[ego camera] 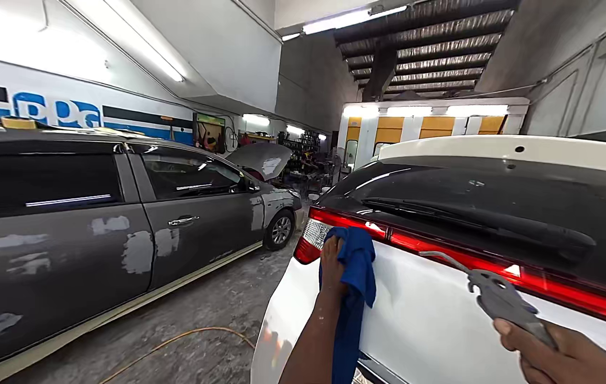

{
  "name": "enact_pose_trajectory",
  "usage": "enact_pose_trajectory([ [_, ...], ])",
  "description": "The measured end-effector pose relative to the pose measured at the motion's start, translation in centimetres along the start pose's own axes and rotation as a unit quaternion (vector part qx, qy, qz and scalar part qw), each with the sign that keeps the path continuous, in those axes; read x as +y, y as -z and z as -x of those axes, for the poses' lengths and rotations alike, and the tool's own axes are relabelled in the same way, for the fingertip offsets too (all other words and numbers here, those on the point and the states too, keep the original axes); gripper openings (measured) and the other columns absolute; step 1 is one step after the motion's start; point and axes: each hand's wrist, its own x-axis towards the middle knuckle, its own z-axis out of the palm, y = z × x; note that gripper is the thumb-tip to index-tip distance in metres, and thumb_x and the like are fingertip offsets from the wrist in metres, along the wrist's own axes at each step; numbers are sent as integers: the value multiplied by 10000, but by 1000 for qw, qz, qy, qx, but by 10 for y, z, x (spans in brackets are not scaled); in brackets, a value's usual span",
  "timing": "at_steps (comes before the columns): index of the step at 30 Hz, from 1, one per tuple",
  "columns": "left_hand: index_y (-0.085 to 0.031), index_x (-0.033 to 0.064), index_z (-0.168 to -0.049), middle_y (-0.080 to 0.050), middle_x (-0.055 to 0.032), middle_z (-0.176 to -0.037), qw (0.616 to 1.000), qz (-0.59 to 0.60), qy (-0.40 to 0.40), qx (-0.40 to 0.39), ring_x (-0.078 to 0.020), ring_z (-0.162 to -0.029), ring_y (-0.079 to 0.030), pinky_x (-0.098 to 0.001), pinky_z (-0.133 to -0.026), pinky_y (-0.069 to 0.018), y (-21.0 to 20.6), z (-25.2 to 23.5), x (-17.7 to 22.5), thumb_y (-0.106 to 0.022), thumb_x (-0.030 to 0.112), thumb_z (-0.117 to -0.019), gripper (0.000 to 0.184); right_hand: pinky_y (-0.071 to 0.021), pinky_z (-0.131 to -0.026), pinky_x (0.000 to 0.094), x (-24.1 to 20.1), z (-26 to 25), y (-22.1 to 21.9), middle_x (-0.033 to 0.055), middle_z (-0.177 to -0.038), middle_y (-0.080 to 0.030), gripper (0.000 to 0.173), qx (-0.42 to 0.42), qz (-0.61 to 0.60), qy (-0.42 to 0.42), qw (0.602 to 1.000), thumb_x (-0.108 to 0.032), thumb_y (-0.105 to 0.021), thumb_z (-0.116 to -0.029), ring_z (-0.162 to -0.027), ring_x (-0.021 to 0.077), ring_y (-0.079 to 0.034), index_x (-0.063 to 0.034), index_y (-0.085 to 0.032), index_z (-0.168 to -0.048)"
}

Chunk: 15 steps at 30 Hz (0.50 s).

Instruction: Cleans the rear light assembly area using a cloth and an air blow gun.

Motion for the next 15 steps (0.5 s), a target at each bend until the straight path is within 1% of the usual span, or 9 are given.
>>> enact_pose_trajectory([
  [1, -556, -42, -1403, -508, -248, -1481, 1000, 16, 16, 6, -376, -1434, -422, -534, -1211, -292, 3, 0, -6, -569, 225, -990, 492, -510, -407, 314, -6, -10, -12, -11, -580, -499, 297, 3, 1, -5, 1000, -373, -513, -1082, -432, 140, -539, -80, -556, -1060],
  [3, -602, -34, -1353, -575, -235, -1410, 998, 37, 39, 42, -368, -1375, -492, -528, -1175, -345, 0, 1, -26, -520, 212, -1024, 419, -517, -411, 310, -18, -30, -34, -8, -577, -497, 288, 5, 1, -18, 1000, -373, -513, -1083, -431, 142, -542, -88, -549, -1057],
  [5, -649, -23, -1300, -635, -222, -1341, 991, 37, 113, 70, -359, -1312, -561, -522, -1133, -402, -8, 0, -55, -502, 214, -1048, 377, -528, -411, 312, -30, -46, -54, -2, -568, -492, 278, 2, 0, -21, 1000, -360, -514, -1085, -424, 146, -547, -85, -549, -1053],
  [8, -591, -17, -1378, -588, -216, -1421, 961, 30, 273, 28, -337, -1379, -511, -494, -1173, -363, 2, 3, -85, -485, 223, -1069, 405, -531, -398, 310, -42, -62, -81, 5, -559, -490, 277, -5, 7, -19, 1000, -352, -510, -1089, -407, 146, -546, -81, -549, -1042],
  [11, -503, -7, -1467, -504, -190, -1524, 942, 18, 336, 3, -297, -1463, -423, -443, -1222, -293, 2, 18, -134, -453, 211, -1089, 439, -527, -397, 309, -48, -72, -106, -1, -557, -486, 285, -26, 20, -25, 999, -362, -509, -1088, -411, 143, -549, -85, -548, -1037],
  [12, -475, -10, -1487, -480, -182, -1547, 938, 37, 345, 8, -277, -1482, -397, -423, -1235, -265, 5, 25, -147, -438, 194, -1094, 444, -527, -401, 307, -48, -74, -115, -4, -560, -488, 289, -39, 27, -33, 998, -369, -507, -1088, -417, 141, -552, -87, -547, -1037],
  [13, -486, -34, -1469, -504, -197, -1523, 934, 82, 345, 52, -271, -1463, -425, -397, -1228, -273, 1, 34, -162, -435, 157, -1093, 425, -527, -407, 303, -47, -76, -123, -6, -563, -488, 294, -56, 36, -41, 997, -379, -510, -1086, -422, 138, -553, -91, -547, -1036],
  [14, -516, -74, -1427, -560, -232, -1454, 917, 165, 345, 116, -273, -1394, -505, -358, -1190, -341, -6, 41, -182, -435, 116, -1091, 395, -524, -411, 299, -45, -76, -132, -7, -565, -493, 296, -76, 48, -48, 995, -384, -515, -1084, -426, 135, -553, -94, -549, -1038],
  [15, -506, -129, -1394, -581, -294, -1384, 871, 287, 367, 155, -305, -1304, -564, -352, -1121, -418, -1, 44, -192, -418, 72, -1094, 371, -519, -417, 299, -42, -76, -140, -8, -571, -498, 296, -104, 66, -52, 991, -387, -514, -1083, -432, 135, -550, -96, -549, -1042],
])
